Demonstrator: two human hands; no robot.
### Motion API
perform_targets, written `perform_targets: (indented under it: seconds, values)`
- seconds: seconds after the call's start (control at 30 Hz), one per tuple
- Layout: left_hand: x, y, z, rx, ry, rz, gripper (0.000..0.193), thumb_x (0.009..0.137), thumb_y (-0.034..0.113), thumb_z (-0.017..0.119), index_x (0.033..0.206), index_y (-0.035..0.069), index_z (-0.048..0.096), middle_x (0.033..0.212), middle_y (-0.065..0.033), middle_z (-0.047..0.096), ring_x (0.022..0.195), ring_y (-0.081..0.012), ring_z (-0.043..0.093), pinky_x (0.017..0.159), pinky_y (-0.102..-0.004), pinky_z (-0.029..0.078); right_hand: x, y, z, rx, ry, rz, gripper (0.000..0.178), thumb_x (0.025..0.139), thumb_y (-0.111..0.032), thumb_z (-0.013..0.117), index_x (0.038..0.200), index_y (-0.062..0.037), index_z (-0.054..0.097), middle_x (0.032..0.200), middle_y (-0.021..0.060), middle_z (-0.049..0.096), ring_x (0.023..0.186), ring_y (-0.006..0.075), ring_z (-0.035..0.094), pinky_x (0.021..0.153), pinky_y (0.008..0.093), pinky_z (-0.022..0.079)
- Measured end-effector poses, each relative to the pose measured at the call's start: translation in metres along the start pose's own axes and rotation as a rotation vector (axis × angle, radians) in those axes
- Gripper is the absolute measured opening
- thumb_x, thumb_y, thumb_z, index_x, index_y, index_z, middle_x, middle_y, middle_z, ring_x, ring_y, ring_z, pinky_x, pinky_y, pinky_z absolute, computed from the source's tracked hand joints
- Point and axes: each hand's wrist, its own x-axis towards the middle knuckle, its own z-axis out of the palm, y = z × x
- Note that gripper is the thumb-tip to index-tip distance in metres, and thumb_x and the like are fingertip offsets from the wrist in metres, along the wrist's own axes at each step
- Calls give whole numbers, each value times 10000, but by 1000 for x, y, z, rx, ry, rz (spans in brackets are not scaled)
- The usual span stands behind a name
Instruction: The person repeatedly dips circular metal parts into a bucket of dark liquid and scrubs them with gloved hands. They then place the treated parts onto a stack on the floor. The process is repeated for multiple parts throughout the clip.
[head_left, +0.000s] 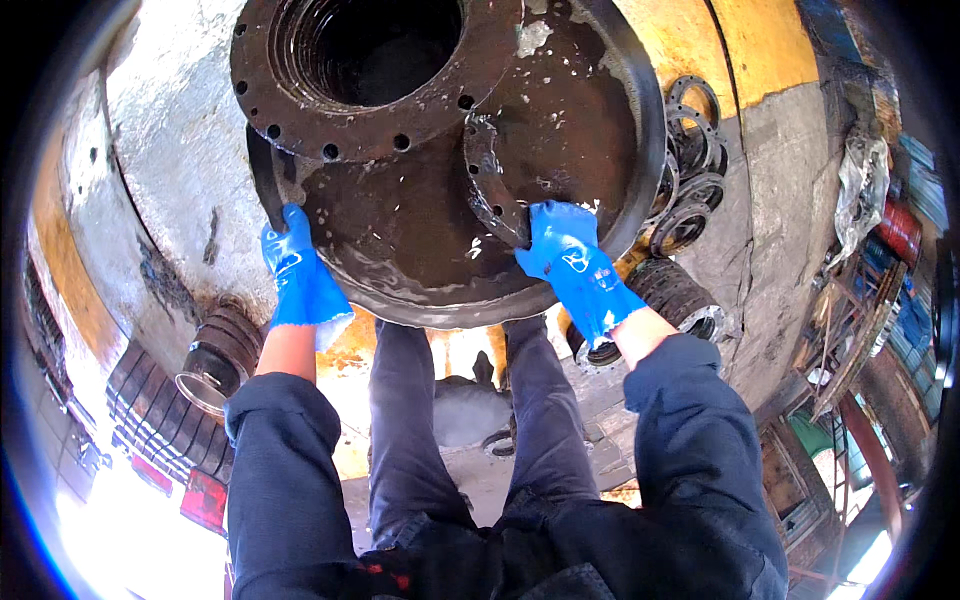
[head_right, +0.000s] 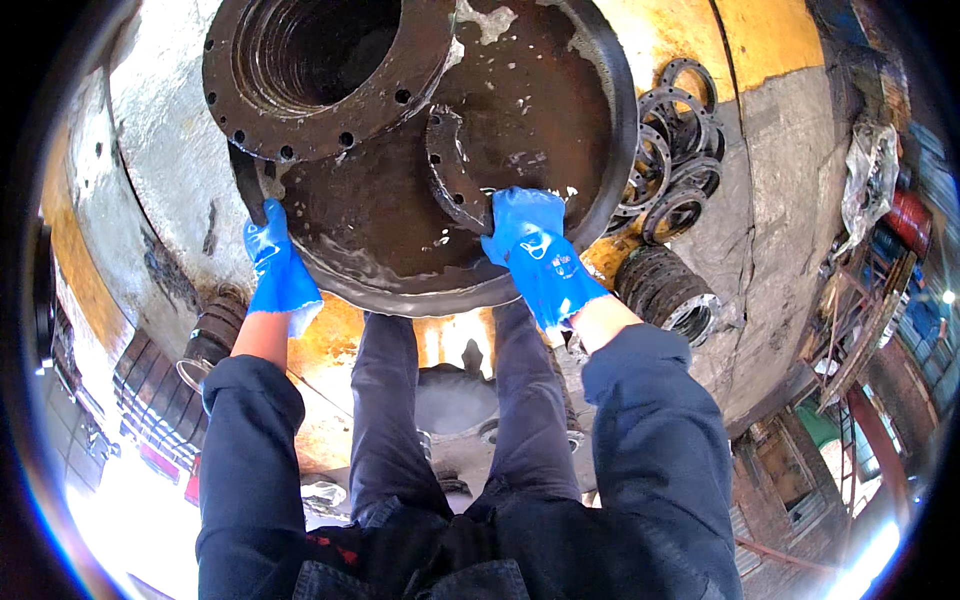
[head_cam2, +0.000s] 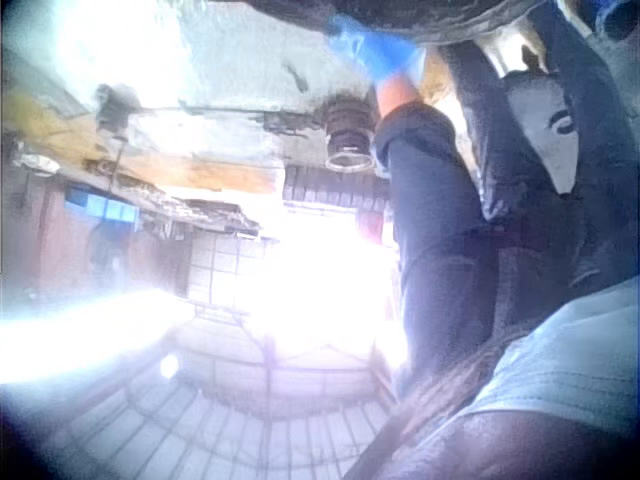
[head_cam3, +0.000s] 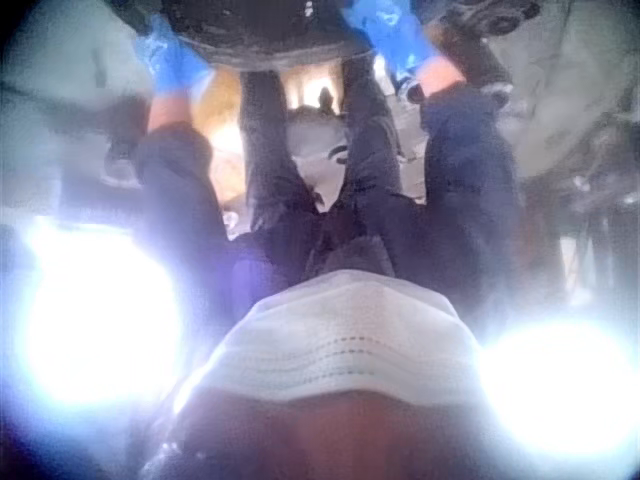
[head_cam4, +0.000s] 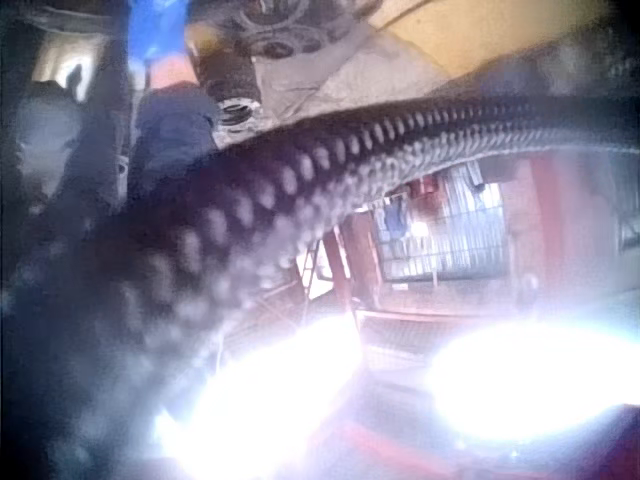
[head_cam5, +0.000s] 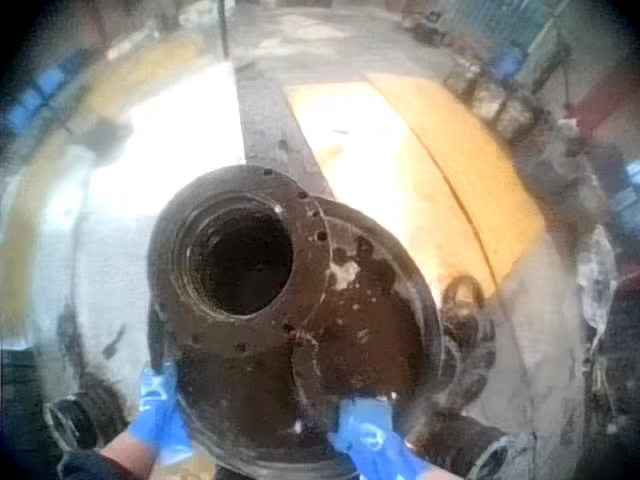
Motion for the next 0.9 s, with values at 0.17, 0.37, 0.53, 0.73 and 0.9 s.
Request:
perform_targets:
  seconds: [0.17,0.37,0.53,0.73,0.9]
  values:
    - [-15,6,4,-78,48,141,451,906,407,625,1038,-17,704,795,-151,704,721,-268,671,664,-430,505,7,26,-58,164,-81,-54,513,675,-406,748,1007,-17,706,972,234,709,948,434,673,844,473,548]
    - [-14,7,1,-110,80,129,467,899,441,623,1011,-5,703,817,-175,710,746,-300,684,688,-442,519,21,50,-118,827,-173,-6,352,860,-277,663,1099,-20,681,901,65,692,835,147,616,799,341,482]
    - [4,-13,-2,9,83,58,502,897,470,604,1063,6,701,931,-230,722,908,-411,693,800,-490,522,-6,12,-184,1035,-8,-56,519,926,-438,636,1261,-43,670,1173,89,693,1124,182,606,1017,328,422]
    - [-5,-5,0,-34,40,67,491,903,462,605,1074,11,699,916,-216,721,889,-395,693,777,-486,512,15,26,-213,587,253,-102,542,891,-500,640,1198,-56,693,1124,108,705,1064,226,648,958,354,464]
    - [-3,-9,-11,-67,94,98,466,913,443,621,1030,-3,693,835,-185,702,778,-324,674,704,-464,499,73,29,-233,277,332,-181,507,851,-484,666,1115,-54,711,1059,134,708,1006,260,663,901,377,487]
